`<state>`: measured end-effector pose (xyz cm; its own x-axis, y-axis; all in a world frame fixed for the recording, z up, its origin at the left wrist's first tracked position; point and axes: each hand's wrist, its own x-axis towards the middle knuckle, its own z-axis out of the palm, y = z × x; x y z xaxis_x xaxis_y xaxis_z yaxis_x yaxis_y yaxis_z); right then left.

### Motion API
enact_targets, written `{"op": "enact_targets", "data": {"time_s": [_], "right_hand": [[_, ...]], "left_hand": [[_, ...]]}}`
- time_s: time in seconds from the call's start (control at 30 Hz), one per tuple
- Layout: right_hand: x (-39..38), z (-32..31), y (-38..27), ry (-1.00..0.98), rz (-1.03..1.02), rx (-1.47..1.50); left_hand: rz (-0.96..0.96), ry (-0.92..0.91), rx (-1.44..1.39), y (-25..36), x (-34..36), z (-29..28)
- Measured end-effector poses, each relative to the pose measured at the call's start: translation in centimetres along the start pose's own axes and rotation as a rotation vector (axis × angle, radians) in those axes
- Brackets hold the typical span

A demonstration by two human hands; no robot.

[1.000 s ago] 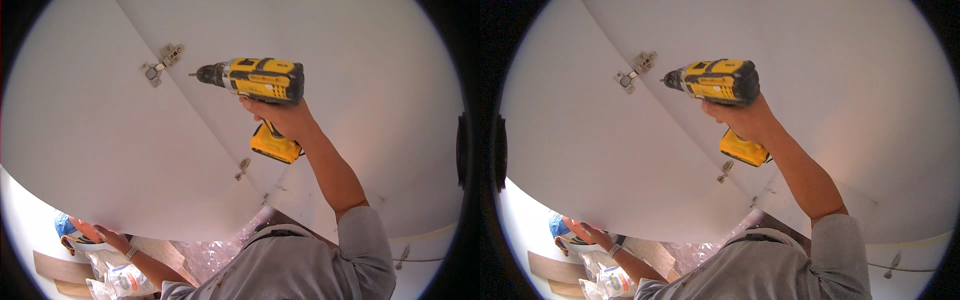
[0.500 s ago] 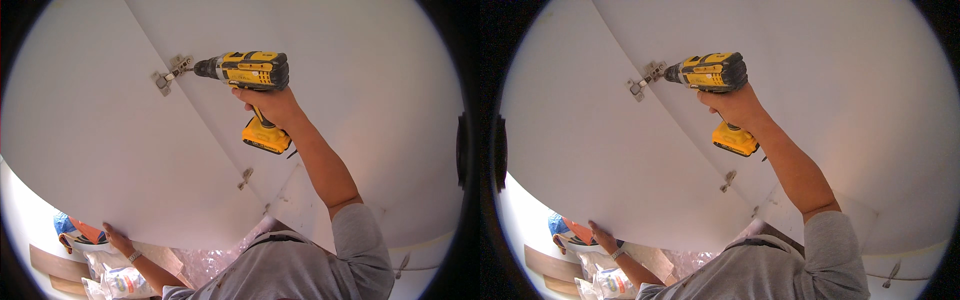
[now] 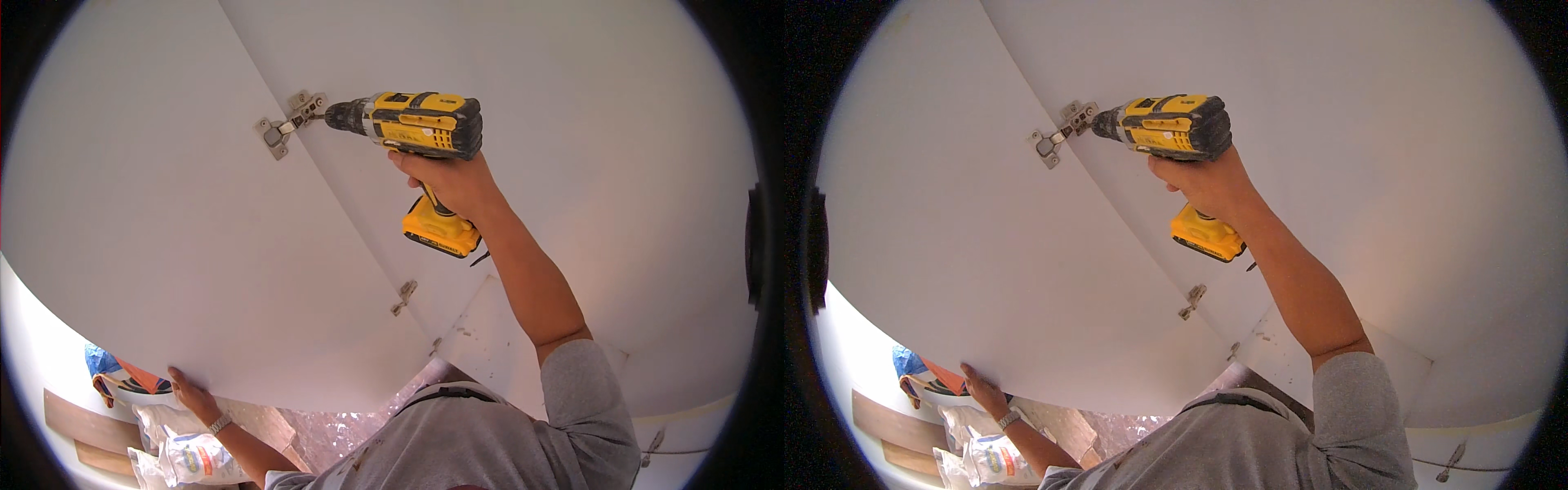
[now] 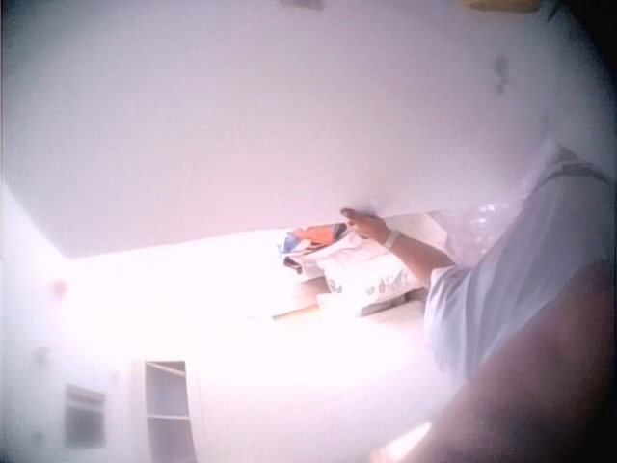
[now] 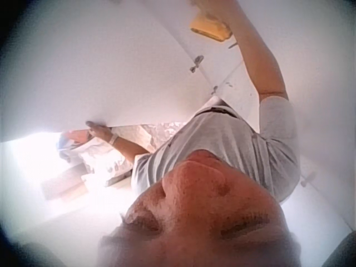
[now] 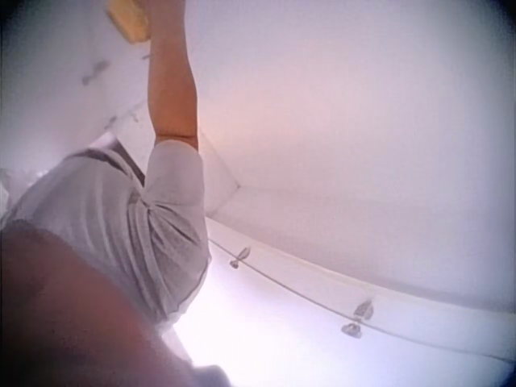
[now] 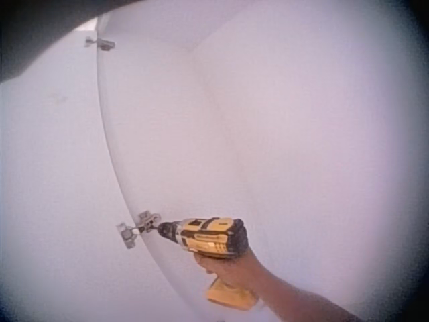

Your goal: The person installs a hinge on a white cabinet door using a drill and a screwdriver.

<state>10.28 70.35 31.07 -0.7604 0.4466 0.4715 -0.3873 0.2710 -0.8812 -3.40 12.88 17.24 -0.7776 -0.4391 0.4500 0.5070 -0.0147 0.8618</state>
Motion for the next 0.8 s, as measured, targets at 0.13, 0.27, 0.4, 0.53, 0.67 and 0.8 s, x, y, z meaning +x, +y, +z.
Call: {"op": "enact_targets", "data": {"time_s": [0.13, 0.27, 0.4, 0.53, 0.67, 0.8], "right_hand": [[0.8, -0.1, 0.6, -0.003, 0.011, -0.058], [0.7, 0.3, -0.6, -0.015, -0.029, -0.167], [0.5, 1.3, 0.6, 0.028, -0.207, -0.094], [-0.4, -0.3, -0.6, 0.002, -0.186, -0.066], [-0.3, 0.1, -1.3, -0.046, -0.105, -0.098], [-0.1, 0.3, -2.2, -0.067, -0.054, -0.087]], "left_hand": [[0.028, -0.107, -0.028, -1.9, 0.8, -1.1], [-0.096, -0.237, -0.044, -4.3, 0.3, -4.7], [-0.048, -0.276, -0.198, -10.0, -2.1, -6.0], [-0.097, -0.108, -0.086, -10.1, -3.5, -2.9], [-0.096, 0.114, -0.034, -8.1, -5.3, -1.6], [-0.055, 0.193, -0.015, -9.0, -5.9, -2.1]]}}
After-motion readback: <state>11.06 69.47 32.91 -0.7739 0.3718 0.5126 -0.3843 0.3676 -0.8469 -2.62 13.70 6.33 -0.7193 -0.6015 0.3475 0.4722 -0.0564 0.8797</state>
